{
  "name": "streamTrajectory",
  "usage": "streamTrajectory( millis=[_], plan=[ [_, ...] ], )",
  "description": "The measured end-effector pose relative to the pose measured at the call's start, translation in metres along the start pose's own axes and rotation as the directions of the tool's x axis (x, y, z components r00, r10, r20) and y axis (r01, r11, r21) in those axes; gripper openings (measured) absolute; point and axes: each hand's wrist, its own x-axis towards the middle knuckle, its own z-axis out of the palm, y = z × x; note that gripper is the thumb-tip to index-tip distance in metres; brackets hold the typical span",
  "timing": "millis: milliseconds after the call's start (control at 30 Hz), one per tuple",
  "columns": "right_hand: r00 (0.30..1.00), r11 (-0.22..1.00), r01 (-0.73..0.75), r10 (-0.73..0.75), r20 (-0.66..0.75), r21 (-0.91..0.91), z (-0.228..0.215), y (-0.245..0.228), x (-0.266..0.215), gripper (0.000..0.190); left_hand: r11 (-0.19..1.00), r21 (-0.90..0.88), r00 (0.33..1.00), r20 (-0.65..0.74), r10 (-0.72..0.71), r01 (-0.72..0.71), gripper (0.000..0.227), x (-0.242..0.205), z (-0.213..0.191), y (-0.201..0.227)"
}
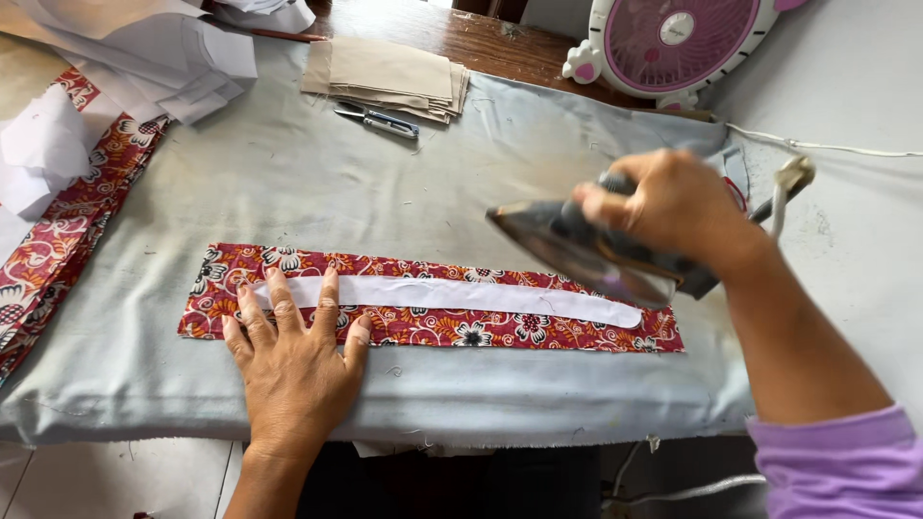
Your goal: The person irons a long strip of patterned fabric with a white center on a table. They then pick up a small beige fabric piece, place a white paper pattern on it, and iron it flat.
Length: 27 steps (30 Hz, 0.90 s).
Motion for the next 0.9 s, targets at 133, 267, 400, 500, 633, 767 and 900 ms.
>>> streamTrajectory(
  millis=[133,267,400,500,633,767,900],
  plan=[
    [0.996,0.995,0.067,-0.062,0.067,-0.073,0.041,0.003,-0.028,0.045,1.000,0.007,0.999,-0.040,0.008,-0.008,0.072,-0.001,0.002,0.001],
    [0.984,0.964,0.174,-0.165,0.060,-0.201,0.089,0.018,-0.023,0.056,1.000,-0.014,1.000,-0.013,-0.009,0.008,0.071,0.000,0.005,-0.003],
    [0.986,0.959,0.142,-0.116,0.118,-0.245,0.091,0.018,-0.017,0.065,0.999,0.002,0.999,0.003,-0.043,0.043,0.070,0.001,0.007,-0.007],
    [0.994,0.971,0.056,-0.031,0.107,-0.232,0.082,0.008,-0.022,0.066,0.999,0.041,1.000,-0.004,-0.031,0.031,0.077,0.001,0.006,-0.007],
    [0.993,0.984,0.041,-0.021,0.117,-0.176,0.068,0.002,-0.030,0.060,0.998,0.031,0.999,-0.003,-0.050,0.050,0.081,0.004,0.006,-0.006],
    [0.977,0.980,-0.052,0.090,0.192,-0.195,0.065,0.006,-0.029,0.065,0.998,0.033,0.997,0.036,-0.061,0.060,0.087,0.001,0.007,-0.010],
    [0.964,0.969,-0.166,0.199,0.178,-0.184,0.061,0.021,-0.031,0.066,0.997,0.049,0.998,0.028,-0.056,0.055,0.086,0.002,0.007,-0.008]
  ],
)
